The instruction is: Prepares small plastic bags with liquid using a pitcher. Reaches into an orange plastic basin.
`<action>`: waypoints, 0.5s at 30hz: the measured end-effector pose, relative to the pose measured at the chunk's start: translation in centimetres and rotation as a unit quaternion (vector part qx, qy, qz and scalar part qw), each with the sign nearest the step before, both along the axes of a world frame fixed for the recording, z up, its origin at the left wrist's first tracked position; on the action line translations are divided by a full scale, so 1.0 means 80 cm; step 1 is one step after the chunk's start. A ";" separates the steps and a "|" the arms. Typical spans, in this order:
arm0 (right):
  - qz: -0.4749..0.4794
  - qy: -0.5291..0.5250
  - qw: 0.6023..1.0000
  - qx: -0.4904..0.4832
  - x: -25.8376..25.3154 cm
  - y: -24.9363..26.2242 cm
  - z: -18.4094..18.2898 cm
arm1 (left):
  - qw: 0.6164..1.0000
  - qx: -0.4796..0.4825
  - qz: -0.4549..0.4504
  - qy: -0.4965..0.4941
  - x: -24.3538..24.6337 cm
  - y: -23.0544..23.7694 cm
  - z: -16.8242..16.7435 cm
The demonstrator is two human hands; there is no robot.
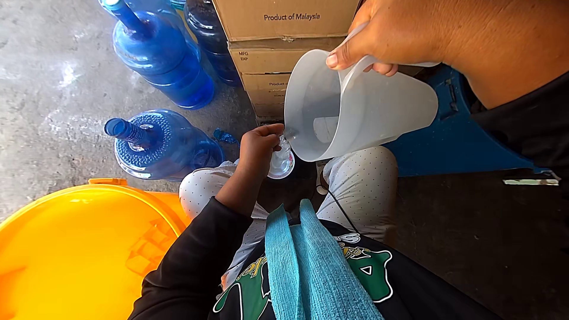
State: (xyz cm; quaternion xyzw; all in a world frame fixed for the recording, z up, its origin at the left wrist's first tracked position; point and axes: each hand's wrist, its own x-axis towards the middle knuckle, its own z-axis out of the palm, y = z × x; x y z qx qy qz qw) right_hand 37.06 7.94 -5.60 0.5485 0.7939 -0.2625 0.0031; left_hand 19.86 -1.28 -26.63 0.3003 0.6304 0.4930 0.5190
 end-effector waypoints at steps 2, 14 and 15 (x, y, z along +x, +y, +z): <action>0.005 0.014 1.000 -0.002 0.003 0.004 -0.003 | 1.000 0.001 0.000 -0.002 0.000 0.000 0.000; -0.008 0.011 1.000 -0.001 0.008 0.001 -0.003 | 1.000 -0.005 -0.002 0.000 0.002 0.003 0.002; -0.007 0.015 1.000 -0.004 0.009 0.002 -0.003 | 1.000 -0.006 -0.001 0.000 0.002 0.003 0.002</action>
